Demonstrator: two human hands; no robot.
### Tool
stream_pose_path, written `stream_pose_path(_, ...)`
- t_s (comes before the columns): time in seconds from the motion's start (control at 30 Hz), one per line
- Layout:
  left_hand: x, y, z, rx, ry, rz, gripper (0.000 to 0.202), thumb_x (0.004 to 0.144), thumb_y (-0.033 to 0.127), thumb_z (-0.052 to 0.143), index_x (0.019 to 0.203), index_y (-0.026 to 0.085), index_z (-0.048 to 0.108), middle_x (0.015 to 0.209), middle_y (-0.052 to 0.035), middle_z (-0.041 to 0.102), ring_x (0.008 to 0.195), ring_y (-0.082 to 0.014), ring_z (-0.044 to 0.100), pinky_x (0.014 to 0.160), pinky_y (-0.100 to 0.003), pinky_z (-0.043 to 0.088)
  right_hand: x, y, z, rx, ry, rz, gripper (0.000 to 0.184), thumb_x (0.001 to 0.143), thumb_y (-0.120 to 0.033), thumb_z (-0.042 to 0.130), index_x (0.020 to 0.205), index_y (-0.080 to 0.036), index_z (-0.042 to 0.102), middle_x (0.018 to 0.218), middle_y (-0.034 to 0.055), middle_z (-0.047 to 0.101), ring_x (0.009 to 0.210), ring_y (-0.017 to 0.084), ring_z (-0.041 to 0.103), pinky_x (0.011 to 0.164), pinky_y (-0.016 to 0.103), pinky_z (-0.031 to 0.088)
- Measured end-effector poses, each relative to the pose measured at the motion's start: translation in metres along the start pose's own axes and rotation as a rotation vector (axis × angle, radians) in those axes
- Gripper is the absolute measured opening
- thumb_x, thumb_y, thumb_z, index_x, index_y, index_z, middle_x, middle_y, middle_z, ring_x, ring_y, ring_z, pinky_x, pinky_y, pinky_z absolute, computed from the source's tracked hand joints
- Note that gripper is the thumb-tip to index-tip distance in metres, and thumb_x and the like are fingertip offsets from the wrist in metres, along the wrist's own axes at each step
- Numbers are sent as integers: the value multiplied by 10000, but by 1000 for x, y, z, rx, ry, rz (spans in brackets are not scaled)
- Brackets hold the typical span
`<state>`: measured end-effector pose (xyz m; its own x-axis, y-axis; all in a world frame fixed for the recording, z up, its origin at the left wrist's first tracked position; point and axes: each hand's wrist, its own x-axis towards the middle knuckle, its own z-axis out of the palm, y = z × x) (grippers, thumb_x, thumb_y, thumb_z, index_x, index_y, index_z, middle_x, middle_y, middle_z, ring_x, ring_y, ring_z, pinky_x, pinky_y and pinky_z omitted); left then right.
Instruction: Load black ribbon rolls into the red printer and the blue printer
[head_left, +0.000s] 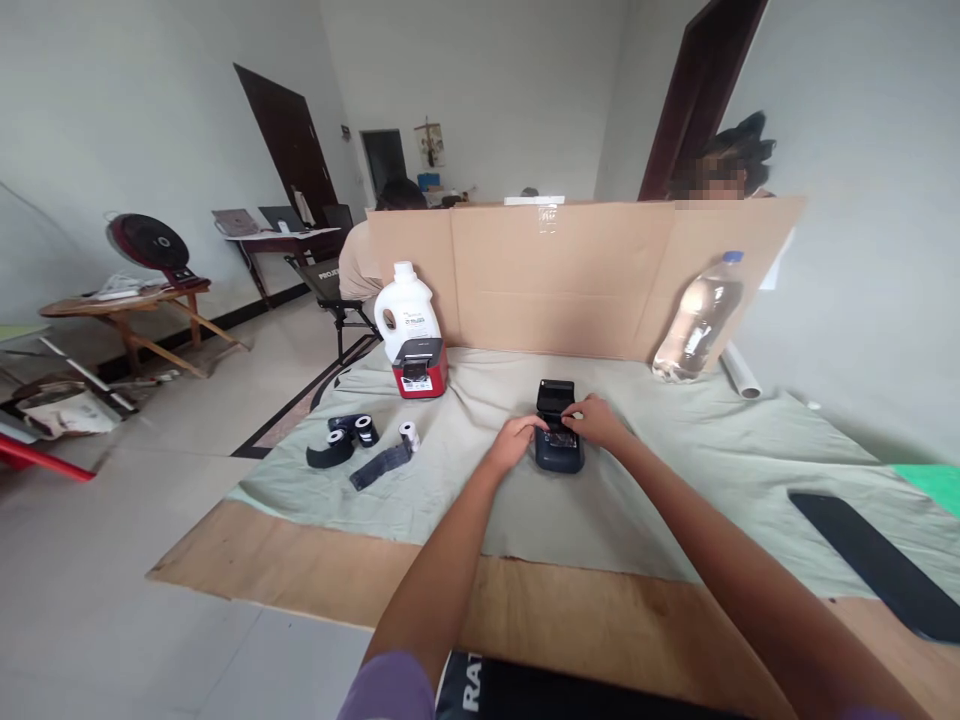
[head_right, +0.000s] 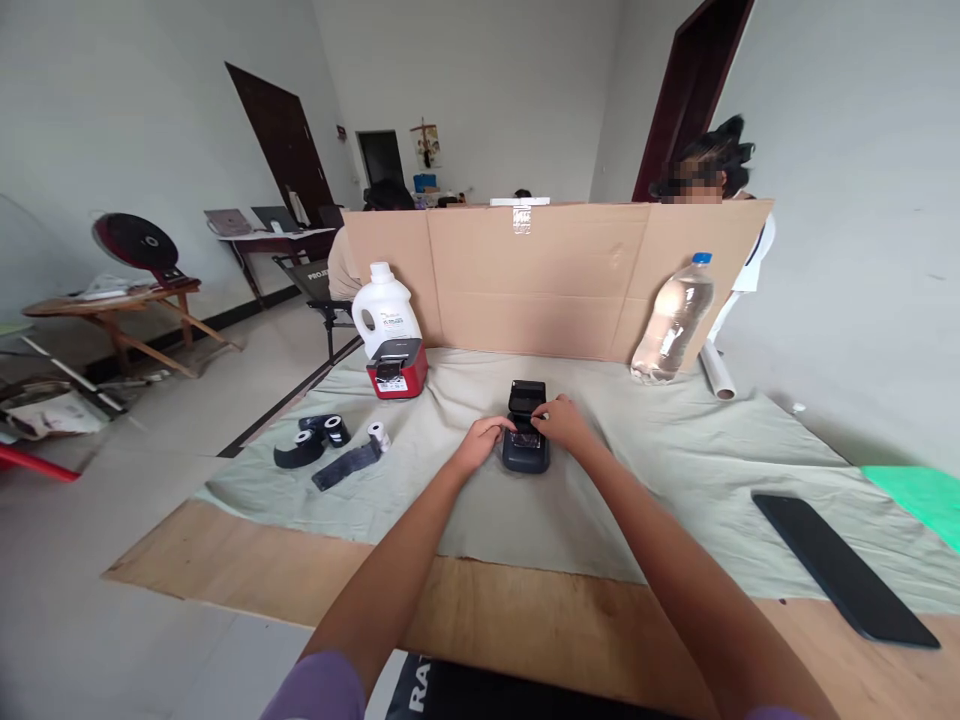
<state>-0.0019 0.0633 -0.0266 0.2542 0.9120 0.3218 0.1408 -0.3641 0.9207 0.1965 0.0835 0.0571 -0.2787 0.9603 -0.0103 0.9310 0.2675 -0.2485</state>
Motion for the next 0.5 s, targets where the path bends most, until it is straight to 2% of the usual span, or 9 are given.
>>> stream_pose_path(0.1, 0, 3, -1, -52, 35, -6, 361, 809, 153, 390, 933, 147, 729, 577, 38, 440, 560, -121, 407, 571, -226, 331, 23, -19, -11, -140, -169, 0, 154, 752, -187, 698, 851, -223, 810, 957, 102, 746, 1192, 336, 566, 1028, 426, 383)
stream_pose_path(0.2, 1, 5, -1, -80, 49, -20, 362, 797, 146, 387, 931, 146, 724, 572, 41, 427, 559, -118, 395, 569, -227, 317, 31, -33, -13, -157, -206, 25, 124, 657, -96, 741, 712, -201, 778, 864, 113, 726, 1122, 359, 598, 980, 448, 408)
stream_pose_path(0.33, 3, 3, -1, -141, 89, -50, 356, 801, 132, 396, 937, 148, 724, 559, 48, 412, 544, -112, 377, 552, -224, 300, 23, -34, -29, -135, -123, 55, 158, 670, -130, 768, 826, -155, 757, 938, 163, 704, 1103, 382, 588, 901, 452, 447)
stream_pose_path(0.43, 6, -1, 0, -234, 178, -79, 298, 846, 145, 411, 901, 138, 704, 542, 56, 399, 526, -103, 352, 546, -226, 295, 17, -36, -54, -74, -30, 37, 234, 816, -194, 674, 1040, -128, 697, 944, 159, 704, 914, 283, 647, 797, 380, 478)
stream_pose_path(0.5, 8, -1, 0, -272, 233, -88, 228, 871, 174, 459, 834, 130, 679, 560, 50, 431, 545, -99, 375, 570, -229, 327, 18, -52, -66, 21, 28, -28, 291, 912, -282, 579, 1165, -148, 632, 901, 111, 710, 758, 208, 645, 713, 329, 482)
